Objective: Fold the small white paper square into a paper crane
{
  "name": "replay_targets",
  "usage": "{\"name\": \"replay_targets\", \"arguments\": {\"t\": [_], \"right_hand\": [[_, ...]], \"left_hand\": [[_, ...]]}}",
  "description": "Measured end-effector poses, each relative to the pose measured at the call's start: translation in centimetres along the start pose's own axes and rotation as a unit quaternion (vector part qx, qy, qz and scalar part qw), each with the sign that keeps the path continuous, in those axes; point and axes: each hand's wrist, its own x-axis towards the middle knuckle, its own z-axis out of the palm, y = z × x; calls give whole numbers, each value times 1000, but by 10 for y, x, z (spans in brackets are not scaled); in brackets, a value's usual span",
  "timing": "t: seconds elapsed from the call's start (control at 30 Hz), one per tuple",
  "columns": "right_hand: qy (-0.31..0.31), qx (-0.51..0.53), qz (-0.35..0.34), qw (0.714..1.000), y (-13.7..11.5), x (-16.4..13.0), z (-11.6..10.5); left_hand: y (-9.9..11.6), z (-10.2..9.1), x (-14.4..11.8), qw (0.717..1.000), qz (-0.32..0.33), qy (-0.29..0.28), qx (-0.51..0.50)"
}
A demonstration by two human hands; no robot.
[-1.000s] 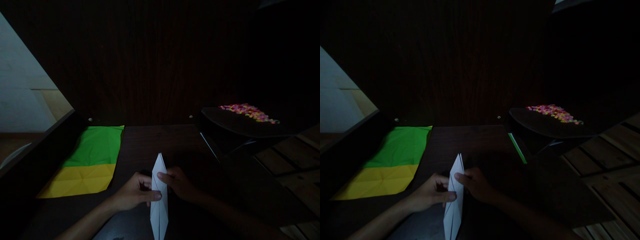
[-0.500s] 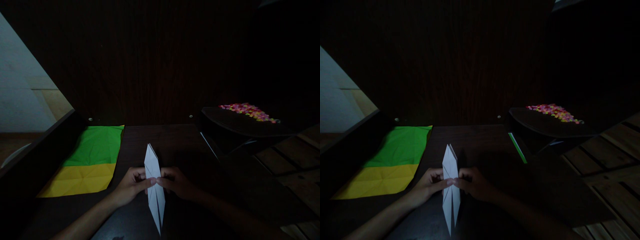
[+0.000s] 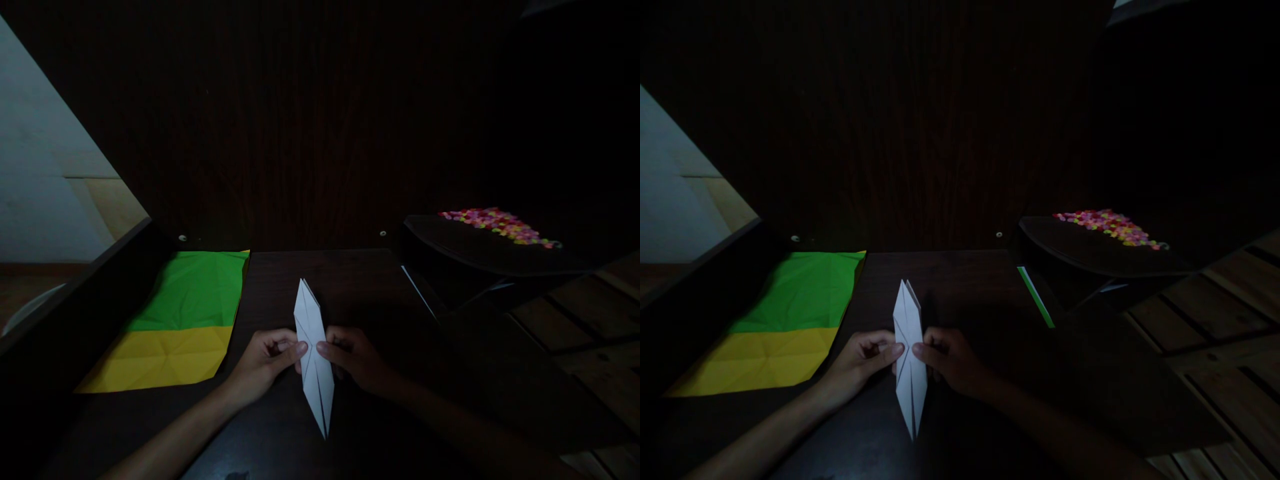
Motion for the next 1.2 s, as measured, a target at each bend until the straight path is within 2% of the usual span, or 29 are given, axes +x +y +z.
{"name": "replay_targets", "arguments": {"t": [0.4, 0.57, 0.73, 0.97, 1.2], "right_hand": [[-19, 14, 8, 1000, 2, -1, 0], [14, 4, -6, 1000, 1, -1, 3], [45, 54, -6, 998, 2, 2, 4], [91, 49, -54, 993, 3, 4, 6], [106, 99, -39, 989, 7, 4, 6]], "left_hand": [[0, -2, -3, 999, 10, 19, 39], [0, -1, -2, 999, 12, 31, 39], [2, 0, -1, 998, 11, 40, 52], [-3, 1, 0, 993, 27, 66, 94], [-7, 3, 0, 991, 49, 75, 103]]}}
